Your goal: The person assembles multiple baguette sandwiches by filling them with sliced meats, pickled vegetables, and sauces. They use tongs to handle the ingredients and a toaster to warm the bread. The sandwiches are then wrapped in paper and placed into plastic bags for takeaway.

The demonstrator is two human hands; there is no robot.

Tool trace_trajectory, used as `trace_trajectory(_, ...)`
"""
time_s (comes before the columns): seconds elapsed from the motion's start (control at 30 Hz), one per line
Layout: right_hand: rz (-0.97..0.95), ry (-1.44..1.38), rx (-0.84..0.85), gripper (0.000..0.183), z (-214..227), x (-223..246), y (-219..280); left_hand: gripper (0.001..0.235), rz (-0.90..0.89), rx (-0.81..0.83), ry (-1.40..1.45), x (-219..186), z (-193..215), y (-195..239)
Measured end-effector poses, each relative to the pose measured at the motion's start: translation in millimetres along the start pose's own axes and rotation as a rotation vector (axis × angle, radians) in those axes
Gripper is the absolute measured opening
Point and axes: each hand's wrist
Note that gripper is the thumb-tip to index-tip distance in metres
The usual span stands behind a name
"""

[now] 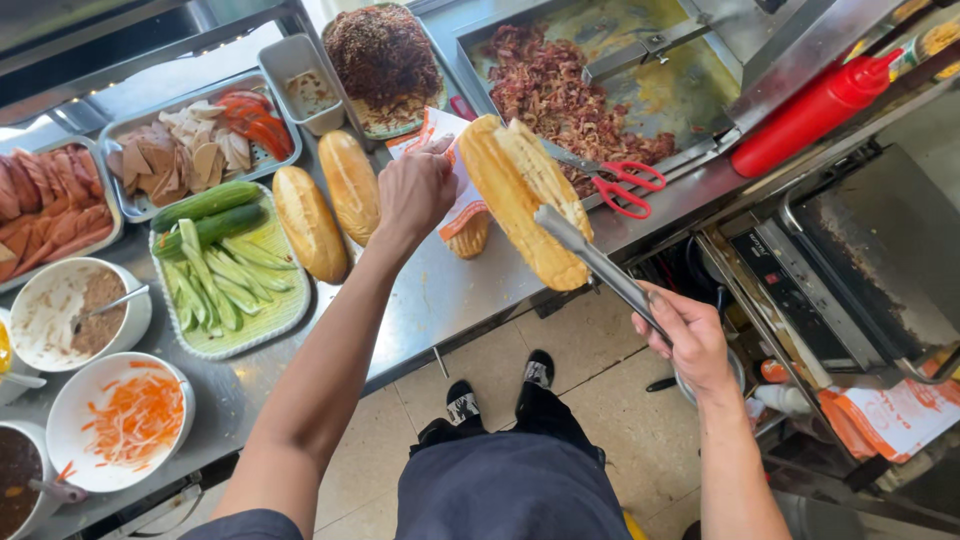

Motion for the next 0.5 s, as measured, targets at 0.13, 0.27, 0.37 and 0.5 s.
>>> trace_trajectory(0.13,-0.086,0.141,0.038,0.039,4,33,-6,0.021,0.131,-0.004,0.188,4,-10,5)
trace_trajectory(0.27,0.004,0.653,-0.056,0.035,11,73,-10,0.027,0.031,0.009,0.078,-5,-27,5)
trace_trajectory(0.37,0.220,0.877,-0.038,0.035,8,90,-17,0.029,-0.025,-0.011,0.040,-15,-48,5)
trace_trajectory(0.5,0.204,0.845,0.032,0.034,10,93,-42,0.030,0.036,0.007,0.024,-23,-61,8)
Point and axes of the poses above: each hand's wrist, its own y-axis away from the middle knuckle, its own z-axis out of the back of the hand, x = y × z, and after that the axes turned 7 degrees about y, right-handed
